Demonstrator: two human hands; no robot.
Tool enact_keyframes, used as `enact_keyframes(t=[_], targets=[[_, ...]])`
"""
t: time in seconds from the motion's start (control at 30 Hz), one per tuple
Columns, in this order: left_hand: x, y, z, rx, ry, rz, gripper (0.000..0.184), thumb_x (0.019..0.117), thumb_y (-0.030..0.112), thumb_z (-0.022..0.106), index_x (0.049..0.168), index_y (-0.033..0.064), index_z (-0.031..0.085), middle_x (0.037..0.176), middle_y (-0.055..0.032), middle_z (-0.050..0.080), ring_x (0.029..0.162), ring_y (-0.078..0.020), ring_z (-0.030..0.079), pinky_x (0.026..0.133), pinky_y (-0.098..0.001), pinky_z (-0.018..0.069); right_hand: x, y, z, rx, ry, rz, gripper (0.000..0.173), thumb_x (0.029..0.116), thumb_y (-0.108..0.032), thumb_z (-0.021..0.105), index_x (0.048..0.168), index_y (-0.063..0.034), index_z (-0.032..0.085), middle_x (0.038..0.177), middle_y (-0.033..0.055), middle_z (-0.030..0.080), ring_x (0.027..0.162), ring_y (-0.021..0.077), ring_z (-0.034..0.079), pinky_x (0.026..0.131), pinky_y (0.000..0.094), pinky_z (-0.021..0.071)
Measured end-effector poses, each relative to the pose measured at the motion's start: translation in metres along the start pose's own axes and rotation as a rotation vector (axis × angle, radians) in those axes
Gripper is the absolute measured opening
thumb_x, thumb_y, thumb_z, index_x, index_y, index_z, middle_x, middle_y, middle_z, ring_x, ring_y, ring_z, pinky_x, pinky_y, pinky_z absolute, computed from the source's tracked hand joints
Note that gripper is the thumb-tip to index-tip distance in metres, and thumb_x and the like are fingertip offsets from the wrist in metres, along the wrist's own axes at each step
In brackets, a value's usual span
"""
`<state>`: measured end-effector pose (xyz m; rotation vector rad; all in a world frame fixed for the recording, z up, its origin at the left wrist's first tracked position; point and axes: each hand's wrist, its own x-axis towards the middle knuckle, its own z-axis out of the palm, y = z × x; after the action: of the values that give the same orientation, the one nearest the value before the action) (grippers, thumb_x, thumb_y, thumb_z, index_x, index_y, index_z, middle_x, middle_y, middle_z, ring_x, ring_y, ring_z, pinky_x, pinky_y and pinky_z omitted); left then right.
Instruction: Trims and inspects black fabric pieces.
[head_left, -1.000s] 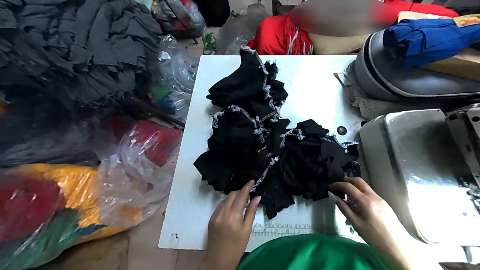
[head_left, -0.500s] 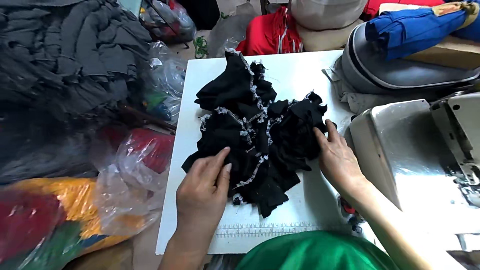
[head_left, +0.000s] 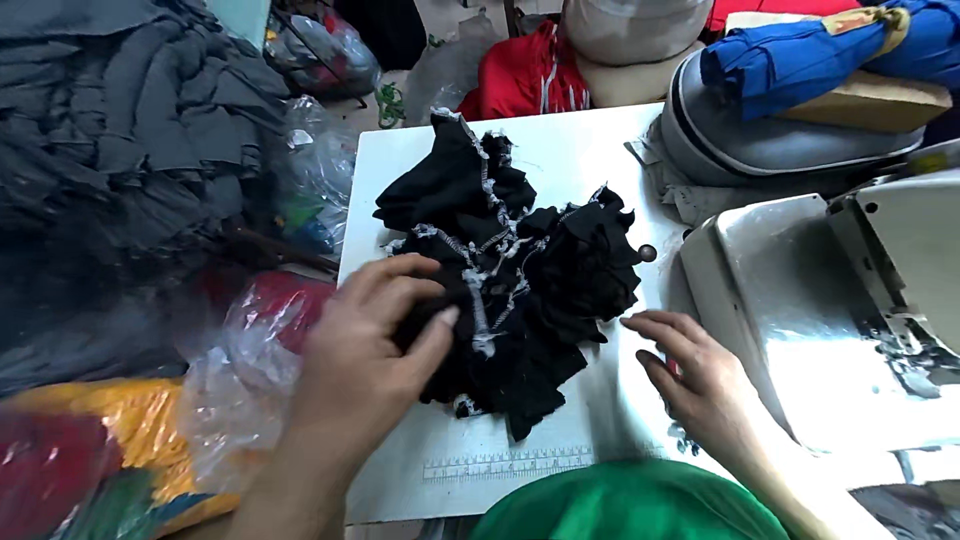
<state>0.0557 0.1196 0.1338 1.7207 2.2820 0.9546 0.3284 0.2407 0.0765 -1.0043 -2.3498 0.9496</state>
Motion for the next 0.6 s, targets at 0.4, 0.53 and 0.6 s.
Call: enact_keyframes(t=[0.4, 0.53, 0.6], targets=[[-0.068, 0.087, 0.049, -0.863, -0.145, -0.361, 0.01, 0.0952, 0.01, 0.066, 0.104, 0.0094, 0.07, 0.107, 0.0089, 0.068, 0.104, 0.0037, 0.062, 0.092, -0.0193, 0.0542, -0.016, -0.044, -0.003, 0.656, -0.305, -0.008, 0.049, 0.1036, -0.043, 0.053, 0.117, 0.0009, 0.069, 0.105, 0.0063, 0.07, 0.093, 0.0013, 0.066, 0.081, 0.0188, 0.0548], [-0.087, 0.085, 0.073, -0.957, -0.157, -0.562, 0.015, 0.0929, 0.0, 0.061, 0.107, 0.0045, 0.064, 0.1, 0.0098, 0.067, 0.093, 0.0027, 0.065, 0.086, -0.0192, 0.0551, -0.029, -0.034, -0.003, 0.591, -0.41, 0.23, 0.022, 0.1019, -0.018, 0.057, 0.106, -0.0019, 0.07, 0.086, 0.001, 0.071, 0.076, 0.0006, 0.067, 0.073, 0.0187, 0.0561], [-0.09, 0.072, 0.077, -1.088, -0.259, -0.6, 0.02, 0.0984, 0.022, 0.06, 0.113, 0.0092, 0.064, 0.102, 0.0122, 0.068, 0.095, 0.0007, 0.065, 0.086, -0.0214, 0.0551, -0.034, -0.029, -0.003, 0.506, -0.414, 0.199, 0.024, 0.1025, -0.019, 0.055, 0.105, -0.0021, 0.071, 0.087, 0.0037, 0.071, 0.076, 0.0035, 0.067, 0.074, 0.0205, 0.0546]])
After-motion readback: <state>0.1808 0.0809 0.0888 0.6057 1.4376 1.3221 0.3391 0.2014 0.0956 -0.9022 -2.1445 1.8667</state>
